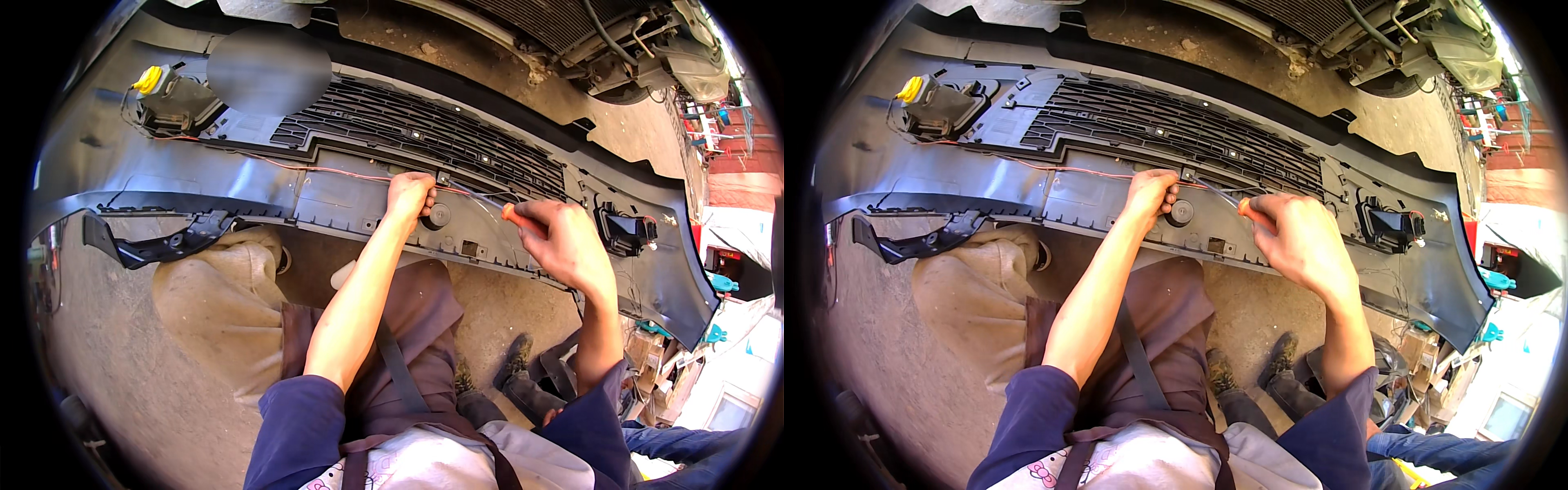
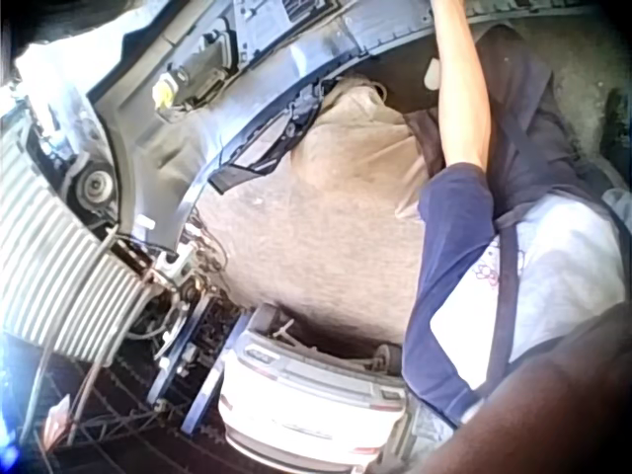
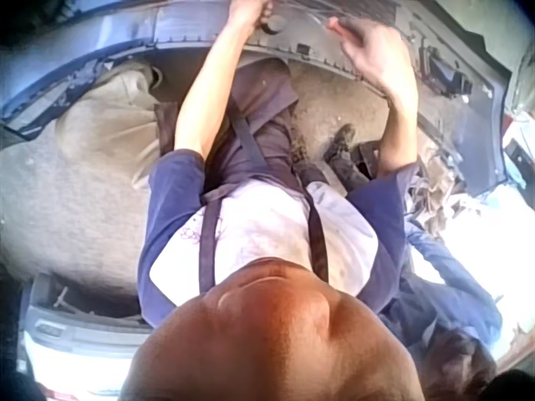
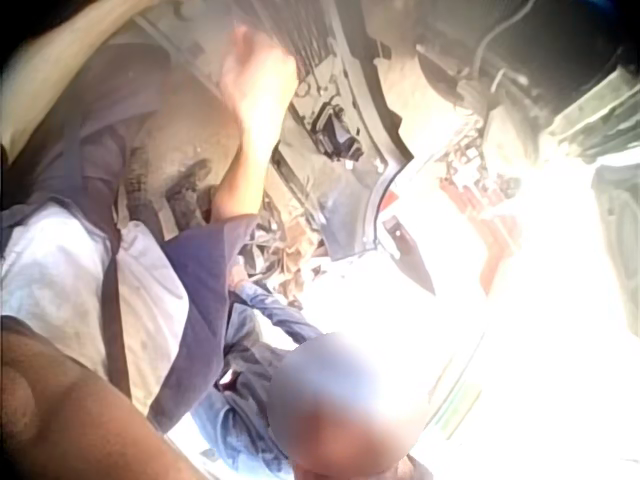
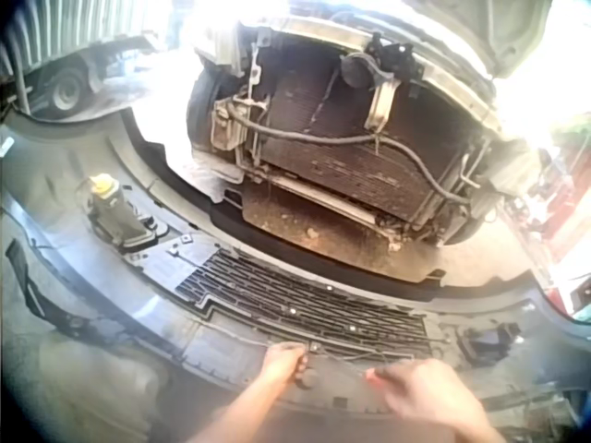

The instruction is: The person works on a detached car bumper laid on the floor, handling wires and components near the grille. They use a screwdriver to adjust parts and secure connections within the bumper assembly.

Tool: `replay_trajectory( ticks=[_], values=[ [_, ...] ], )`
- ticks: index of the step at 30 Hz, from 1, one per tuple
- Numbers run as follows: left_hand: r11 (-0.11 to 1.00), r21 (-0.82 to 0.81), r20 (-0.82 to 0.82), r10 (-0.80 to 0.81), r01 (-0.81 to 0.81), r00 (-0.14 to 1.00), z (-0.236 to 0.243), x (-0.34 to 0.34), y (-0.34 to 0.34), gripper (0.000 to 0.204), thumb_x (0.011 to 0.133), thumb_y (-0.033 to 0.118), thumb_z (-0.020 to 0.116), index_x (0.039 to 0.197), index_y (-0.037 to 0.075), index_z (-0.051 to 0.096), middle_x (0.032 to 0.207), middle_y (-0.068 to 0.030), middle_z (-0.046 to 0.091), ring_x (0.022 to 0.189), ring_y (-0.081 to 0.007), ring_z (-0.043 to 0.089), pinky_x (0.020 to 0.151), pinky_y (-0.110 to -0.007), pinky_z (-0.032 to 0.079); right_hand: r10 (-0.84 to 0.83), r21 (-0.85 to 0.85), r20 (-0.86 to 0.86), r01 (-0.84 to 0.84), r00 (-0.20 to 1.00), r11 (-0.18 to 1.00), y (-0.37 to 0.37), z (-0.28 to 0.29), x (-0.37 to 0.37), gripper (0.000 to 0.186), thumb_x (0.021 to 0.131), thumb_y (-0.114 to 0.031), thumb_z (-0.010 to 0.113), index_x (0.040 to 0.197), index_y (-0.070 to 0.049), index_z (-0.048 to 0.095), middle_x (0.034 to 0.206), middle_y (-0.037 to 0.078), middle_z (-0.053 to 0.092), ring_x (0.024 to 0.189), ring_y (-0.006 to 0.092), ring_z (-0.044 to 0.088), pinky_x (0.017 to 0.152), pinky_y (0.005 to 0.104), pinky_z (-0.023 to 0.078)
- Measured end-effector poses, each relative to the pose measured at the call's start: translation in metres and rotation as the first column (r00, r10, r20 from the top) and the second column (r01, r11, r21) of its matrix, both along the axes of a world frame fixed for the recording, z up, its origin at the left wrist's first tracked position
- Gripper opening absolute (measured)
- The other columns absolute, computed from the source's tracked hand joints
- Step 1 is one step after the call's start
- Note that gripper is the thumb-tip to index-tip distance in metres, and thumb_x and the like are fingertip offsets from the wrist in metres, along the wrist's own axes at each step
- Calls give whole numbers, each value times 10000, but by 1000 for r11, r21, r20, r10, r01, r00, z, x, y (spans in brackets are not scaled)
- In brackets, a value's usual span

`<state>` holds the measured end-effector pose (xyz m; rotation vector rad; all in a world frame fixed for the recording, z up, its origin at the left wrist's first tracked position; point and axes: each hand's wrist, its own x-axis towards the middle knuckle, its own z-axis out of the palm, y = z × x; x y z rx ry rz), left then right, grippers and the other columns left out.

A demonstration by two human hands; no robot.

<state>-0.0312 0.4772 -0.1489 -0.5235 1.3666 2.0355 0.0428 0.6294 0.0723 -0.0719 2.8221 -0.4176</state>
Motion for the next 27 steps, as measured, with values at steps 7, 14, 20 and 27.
replay_trajectory(
  ticks=[7, 14, 20, 27],
  values=[
    [916, -393, -257, -32, -75, 966, -21, 0, 26, 243, 771, 200, 736, 693, -6, 634, 592, -57, 617, 516, -120, 535, 512, -295, 430, -59, -136, -222, 29, 973, 990, -10, 14, -45, 163, 800, -149, 657, 854, 5, 647, 848, 168, 625, 768, 316, 624, 707, 384, 483],
    [836, -539, -223, -29, -99, 974, -27, 1, 35, 270, 749, 222, 748, 680, -17, 644, 585, -82, 628, 559, -163, 599, 576, -326, 477, -129, -9, -391, 136, 911, 991, -21, 1, -42, 355, 906, -306, 604, 982, 11, 463, 698, 53, 701, 677, 265, 673, 621, 330, 497],
    [829, -543, -197, 26, -131, 980, -27, 0, 35, 246, 749, 193, 745, 681, -10, 623, 586, -76, 623, 543, -165, 587, 562, -334, 473, 93, -61, -157, -104, 983, 993, -20, 28, -63, 280, 875, -202, 608, 779, -9, 429, 703, 105, 669, 646, 312, 619, 600, 350, 474],
    [840, -542, -106, -42, -22, 993, -2, -1, 29, 239, 755, 211, 741, 700, -1, 645, 614, -86, 638, 580, -188, 611, 602, -351, 483, 407, -151, -221, -444, 886, 883, -13, 29, -67, 203, 861, -143, 627, 974, -19, 514, 781, 80, 682, 734, 276, 641, 677, 349, 497]
  ],
)
